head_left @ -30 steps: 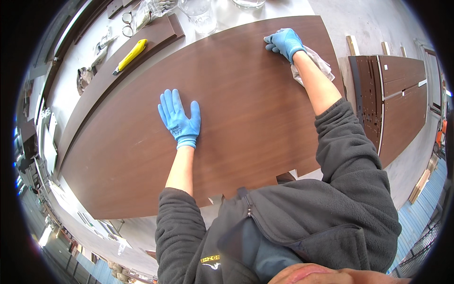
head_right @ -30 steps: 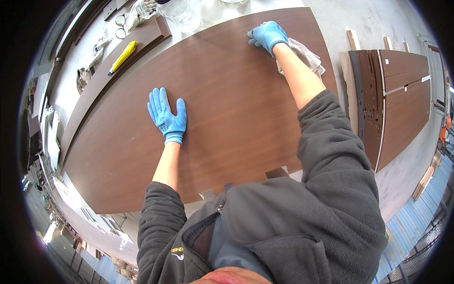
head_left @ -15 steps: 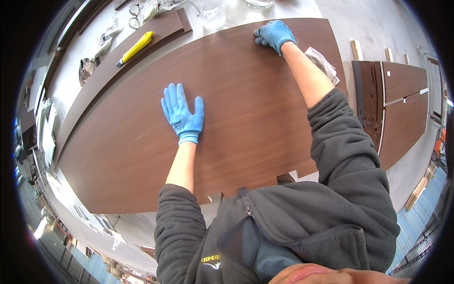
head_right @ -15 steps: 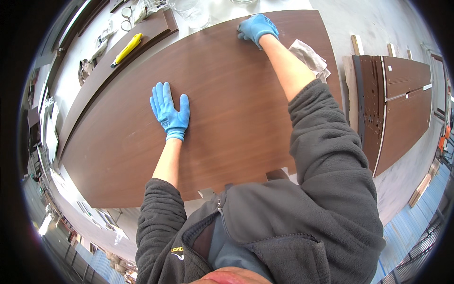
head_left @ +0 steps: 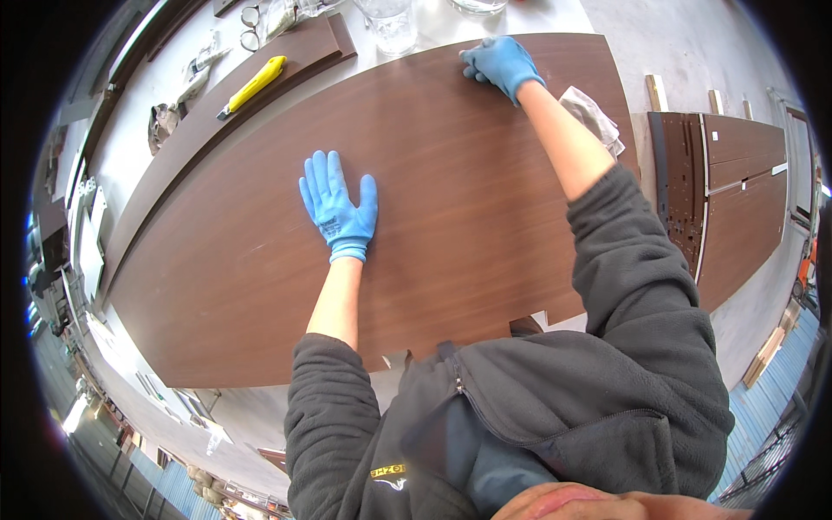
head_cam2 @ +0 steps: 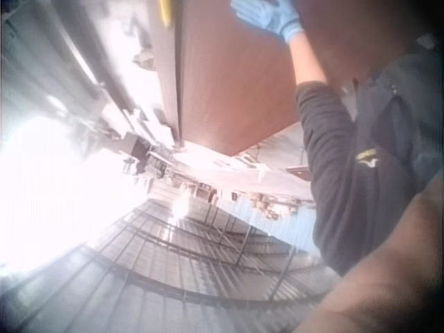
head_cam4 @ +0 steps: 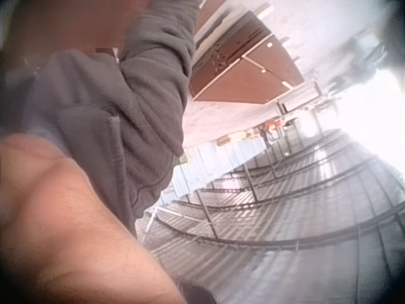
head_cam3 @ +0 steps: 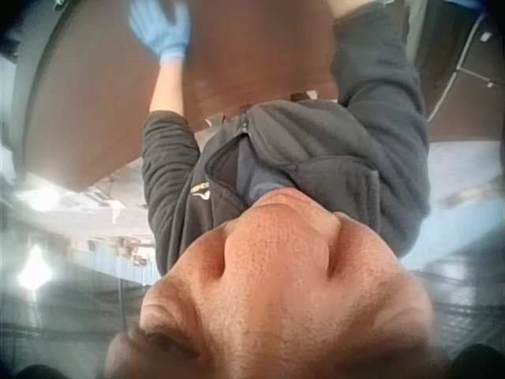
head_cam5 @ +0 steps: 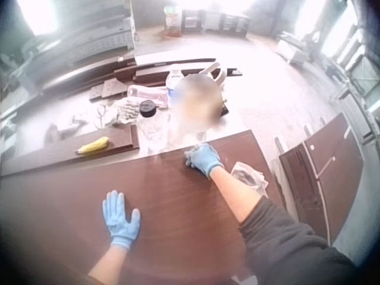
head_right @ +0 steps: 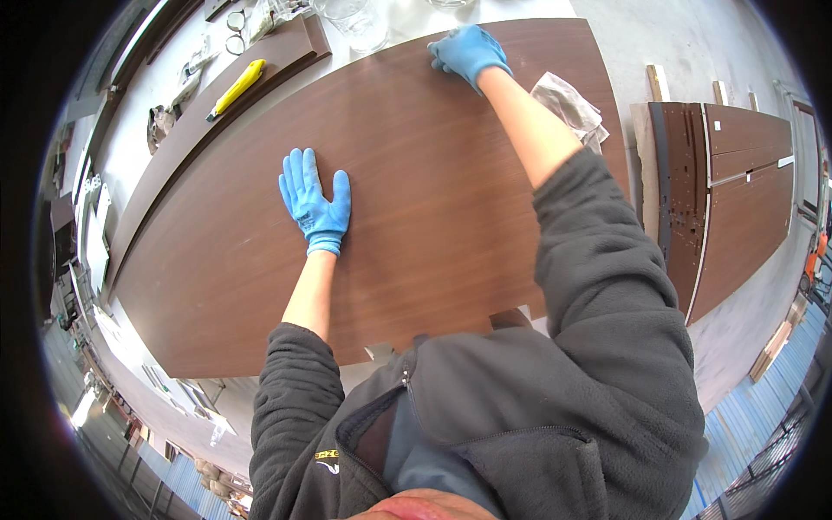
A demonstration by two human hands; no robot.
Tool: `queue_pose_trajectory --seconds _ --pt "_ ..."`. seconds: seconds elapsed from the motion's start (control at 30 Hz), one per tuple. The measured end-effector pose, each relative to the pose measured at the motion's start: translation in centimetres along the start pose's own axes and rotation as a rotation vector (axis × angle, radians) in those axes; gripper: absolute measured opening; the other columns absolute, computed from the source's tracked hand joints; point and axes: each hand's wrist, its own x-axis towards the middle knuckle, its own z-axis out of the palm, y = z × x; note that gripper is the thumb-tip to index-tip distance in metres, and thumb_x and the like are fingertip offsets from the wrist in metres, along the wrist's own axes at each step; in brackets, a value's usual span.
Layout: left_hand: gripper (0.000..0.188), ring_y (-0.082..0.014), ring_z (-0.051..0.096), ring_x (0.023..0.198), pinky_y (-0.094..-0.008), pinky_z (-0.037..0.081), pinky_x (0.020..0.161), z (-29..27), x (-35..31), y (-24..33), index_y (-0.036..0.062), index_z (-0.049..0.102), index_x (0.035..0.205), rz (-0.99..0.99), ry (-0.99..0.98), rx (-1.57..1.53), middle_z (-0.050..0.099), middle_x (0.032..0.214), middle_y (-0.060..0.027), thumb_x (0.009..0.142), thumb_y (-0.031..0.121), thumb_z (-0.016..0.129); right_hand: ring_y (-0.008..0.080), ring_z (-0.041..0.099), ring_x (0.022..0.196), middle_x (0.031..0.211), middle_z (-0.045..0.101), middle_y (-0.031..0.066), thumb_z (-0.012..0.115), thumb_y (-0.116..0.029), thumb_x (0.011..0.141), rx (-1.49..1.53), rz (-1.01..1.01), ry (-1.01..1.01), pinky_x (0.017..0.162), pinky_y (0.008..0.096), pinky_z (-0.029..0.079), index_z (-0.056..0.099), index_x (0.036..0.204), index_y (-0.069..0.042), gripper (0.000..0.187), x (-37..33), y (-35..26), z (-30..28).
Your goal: The person places a large brown wood panel on a workbench, trims its edge with a utility knife, then wipes the surface with a cloth. They pour liquid from a bottle onto the cloth and continue wiping the panel. Finally, they mark the panel with a marker.
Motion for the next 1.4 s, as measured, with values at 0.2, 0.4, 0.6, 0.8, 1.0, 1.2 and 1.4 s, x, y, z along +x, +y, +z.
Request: queue_pose_trajectory --seconds 0.2,0.4,0.6,0.8,1.0,1.2,1.4 --pt "0.075 -0.0390 0.039 0.163 -0.0563 0.024 0.135 0.1 0.0 -0.1 0.0055 0.055 0.161 0.013 0.000 0.009 0.049 0.171 -0.0203 0.098 0.040 0.076 0.0323 0.078 0.105 0.110 0.084 0.0061 0.080 -0.040 0.096 -0.252 -0.887 0.654 0.097 0.0465 0.056 0.079 0.109 -0.010 0.033 -8.0 10.6 -4.8" --pt "0.074 -0.0402 0.038 0.163 -0.0570 0.023 0.136 0.2 -0.1 -0.1 0.0042 0.054 0.162 0.034 0.005 0.037 0.048 0.171 -0.0212 0.099 0.039 0.075 0.0385 0.060 0.134 0.148 0.066 0.0114 0.069 -0.051 0.096 -0.764 -0.661 0.614 0.108 0.0628 0.037 0.071 0.126 -0.014 0.048 -13.3 15.4 -3.9" --pt "0.075 -0.0417 0.037 0.164 -0.0576 0.022 0.135 0.6 -0.2 -0.4 0.0029 0.053 0.162 0.054 0.023 -0.007 0.046 0.173 -0.0226 0.100 0.039 0.074 0.0365 0.056 0.136 0.147 0.063 0.0150 0.069 -0.044 0.094 -0.523 -1.015 0.163 0.107 0.0575 0.045 0.070 0.127 -0.012 0.046 -17.0 4.3 9.9" --pt "0.074 -0.0421 0.037 0.164 -0.0581 0.022 0.135 0.4 -0.2 -0.5 0.0024 0.053 0.162 0.057 0.011 -0.022 0.046 0.172 -0.0231 0.100 0.038 0.073 0.0368 0.070 0.113 0.117 0.075 0.0156 0.049 -0.045 0.100 -0.499 -0.565 0.498 0.101 0.0558 0.053 0.068 0.122 -0.014 0.042 -6.5 7.8 1.4" --pt "0.074 -0.0422 0.037 0.164 -0.0584 0.022 0.135 0.4 -0.3 -0.4 0.0018 0.052 0.162 0.052 0.008 0.011 0.045 0.173 -0.0233 0.100 0.037 0.073 0.0429 0.026 0.165 0.181 0.031 0.0121 0.048 -0.087 0.097 -0.769 -0.058 0.898 0.130 0.0649 0.023 0.044 0.167 -0.017 0.100 -0.3 19.4 -7.8" --pt "0.075 -0.0417 0.036 0.164 -0.0583 0.021 0.135 0.5 -0.2 -0.5 0.0016 0.052 0.163 0.054 -0.007 0.021 0.044 0.174 -0.0226 0.101 0.038 0.072 0.0422 0.064 0.121 0.140 0.062 0.0210 0.068 -0.055 0.088 -0.618 -0.598 0.415 0.103 0.0655 0.052 0.063 0.135 -0.010 0.065 -10.2 5.3 8.1" --pt "0.076 -0.0416 0.035 0.165 -0.0583 0.020 0.135 0.6 -0.3 -0.9 0.0005 0.051 0.163 0.063 -0.026 0.009 0.044 0.174 -0.0232 0.101 0.039 0.070 0.0320 0.067 0.121 0.123 0.073 0.0116 0.067 -0.037 0.090 -0.435 -0.661 0.014 0.106 0.0512 0.052 0.071 0.124 -0.016 0.040 -12.4 2.0 7.9"
